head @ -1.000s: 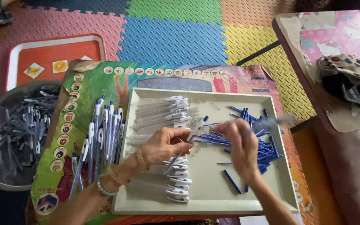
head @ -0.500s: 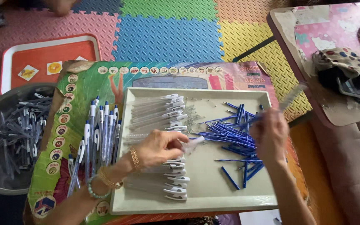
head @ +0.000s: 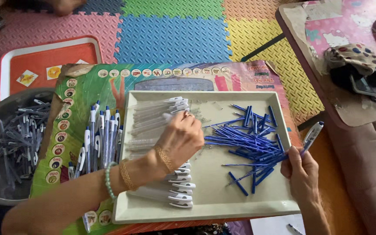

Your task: The person assembles ballpoint pens by inserting blue ink refills into white plastic pen bodies and securing the components together by hand.

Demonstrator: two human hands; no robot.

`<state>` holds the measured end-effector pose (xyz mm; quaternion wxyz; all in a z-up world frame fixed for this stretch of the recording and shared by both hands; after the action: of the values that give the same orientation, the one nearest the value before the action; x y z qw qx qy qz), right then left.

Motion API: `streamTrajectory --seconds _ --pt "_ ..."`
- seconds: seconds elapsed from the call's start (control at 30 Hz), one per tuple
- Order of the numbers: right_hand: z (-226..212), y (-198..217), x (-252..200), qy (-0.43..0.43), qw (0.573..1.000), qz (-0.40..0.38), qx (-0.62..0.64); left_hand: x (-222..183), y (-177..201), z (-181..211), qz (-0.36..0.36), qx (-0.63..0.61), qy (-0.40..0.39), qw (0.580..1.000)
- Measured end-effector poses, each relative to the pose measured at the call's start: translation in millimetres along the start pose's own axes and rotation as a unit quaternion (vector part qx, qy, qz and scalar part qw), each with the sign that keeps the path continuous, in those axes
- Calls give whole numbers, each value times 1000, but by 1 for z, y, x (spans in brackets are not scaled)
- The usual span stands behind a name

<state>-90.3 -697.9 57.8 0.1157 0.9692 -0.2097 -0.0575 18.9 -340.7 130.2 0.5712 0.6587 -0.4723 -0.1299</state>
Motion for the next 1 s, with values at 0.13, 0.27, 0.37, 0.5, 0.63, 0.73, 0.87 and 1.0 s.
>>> streamTrajectory --seconds 0.13,0.27,0.37,0.5,0.63,0.73,0.87,1.0 --pt "6 -2 2 2 999 -2 36 4 9 -13 4 21 -11 1000" --pt "-6 -5 1 9 995 -6 99 -25 1 -40 -25 -41 57 997" --pt "-10 -12 2 0 994 8 111 -60 -22 -59 -74 -213 125 966" --pt "-1 -21 8 11 988 14 155 -83 -26 -61 -68 -247 136 957" --pt "-17 -30 2 22 989 -18 142 -51 5 -46 102 -74 72 989" --pt "-15 -34 4 29 987 -6 161 -28 19 -44 85 -9 14 996" --pt "-12 -41 13 39 983 22 178 -53 -1 -59 49 -181 107 976" --pt "2 -47 22 76 982 40 169 -97 -46 -58 -61 -277 184 941"
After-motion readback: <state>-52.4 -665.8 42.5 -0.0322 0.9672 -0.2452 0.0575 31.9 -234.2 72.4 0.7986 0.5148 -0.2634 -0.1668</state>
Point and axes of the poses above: each hand's wrist, its own x-axis towards the middle knuckle, its own y-axis out of the back of the hand, z = x × y, the point moved 3 cm from there along x, towards the middle knuckle, and after that the axes turned 5 degrees about -x, right-handed, at the moved point
